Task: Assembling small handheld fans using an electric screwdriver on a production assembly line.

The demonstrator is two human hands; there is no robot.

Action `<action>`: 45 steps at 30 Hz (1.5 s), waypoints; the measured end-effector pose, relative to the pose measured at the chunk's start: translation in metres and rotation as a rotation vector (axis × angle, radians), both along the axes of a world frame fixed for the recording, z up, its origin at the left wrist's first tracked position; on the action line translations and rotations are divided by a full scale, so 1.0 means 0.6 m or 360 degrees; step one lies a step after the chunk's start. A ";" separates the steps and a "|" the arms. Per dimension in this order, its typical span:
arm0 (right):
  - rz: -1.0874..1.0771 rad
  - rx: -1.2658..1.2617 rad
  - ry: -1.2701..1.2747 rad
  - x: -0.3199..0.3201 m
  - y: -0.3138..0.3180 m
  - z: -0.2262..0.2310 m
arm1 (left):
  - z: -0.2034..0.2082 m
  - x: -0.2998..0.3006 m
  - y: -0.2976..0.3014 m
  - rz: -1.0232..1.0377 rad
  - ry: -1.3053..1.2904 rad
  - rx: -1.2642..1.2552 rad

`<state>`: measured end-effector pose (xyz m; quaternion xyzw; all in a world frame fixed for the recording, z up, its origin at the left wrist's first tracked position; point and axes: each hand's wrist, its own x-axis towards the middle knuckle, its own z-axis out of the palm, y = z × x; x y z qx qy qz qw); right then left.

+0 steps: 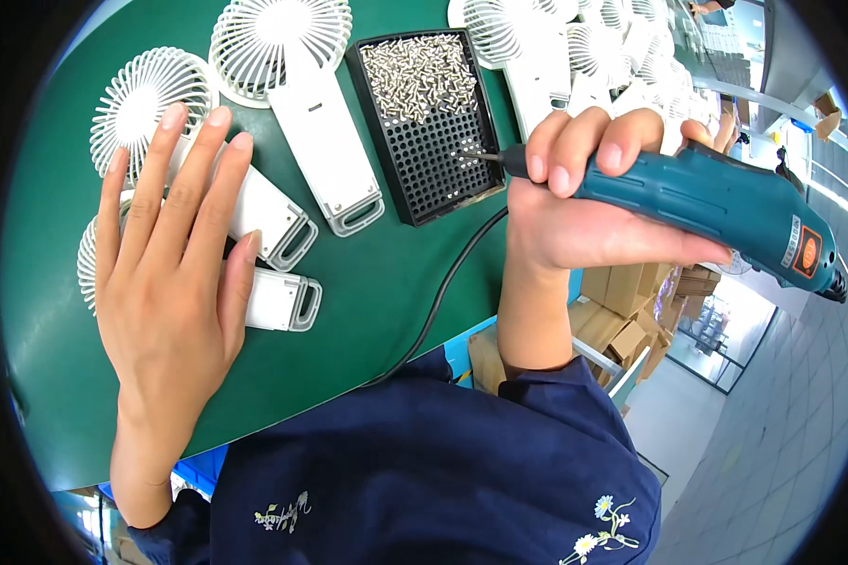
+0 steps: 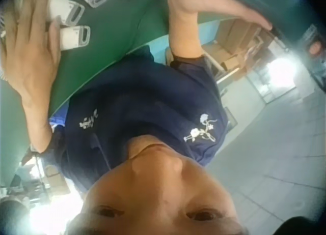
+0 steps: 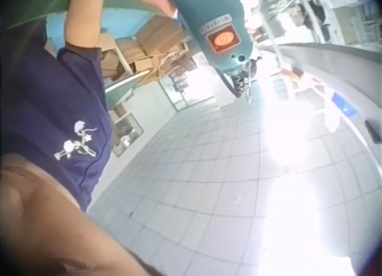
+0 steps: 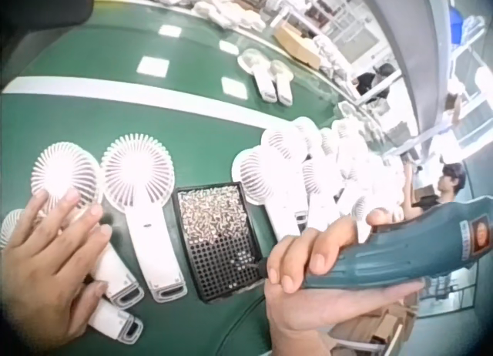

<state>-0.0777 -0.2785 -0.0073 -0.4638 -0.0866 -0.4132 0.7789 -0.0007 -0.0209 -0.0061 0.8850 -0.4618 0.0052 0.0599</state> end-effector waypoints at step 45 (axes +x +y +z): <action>0.0602 -0.0388 0.0109 -0.003 0.128 0.029 | -0.009 -0.030 0.007 0.0088 0.0120 -0.0327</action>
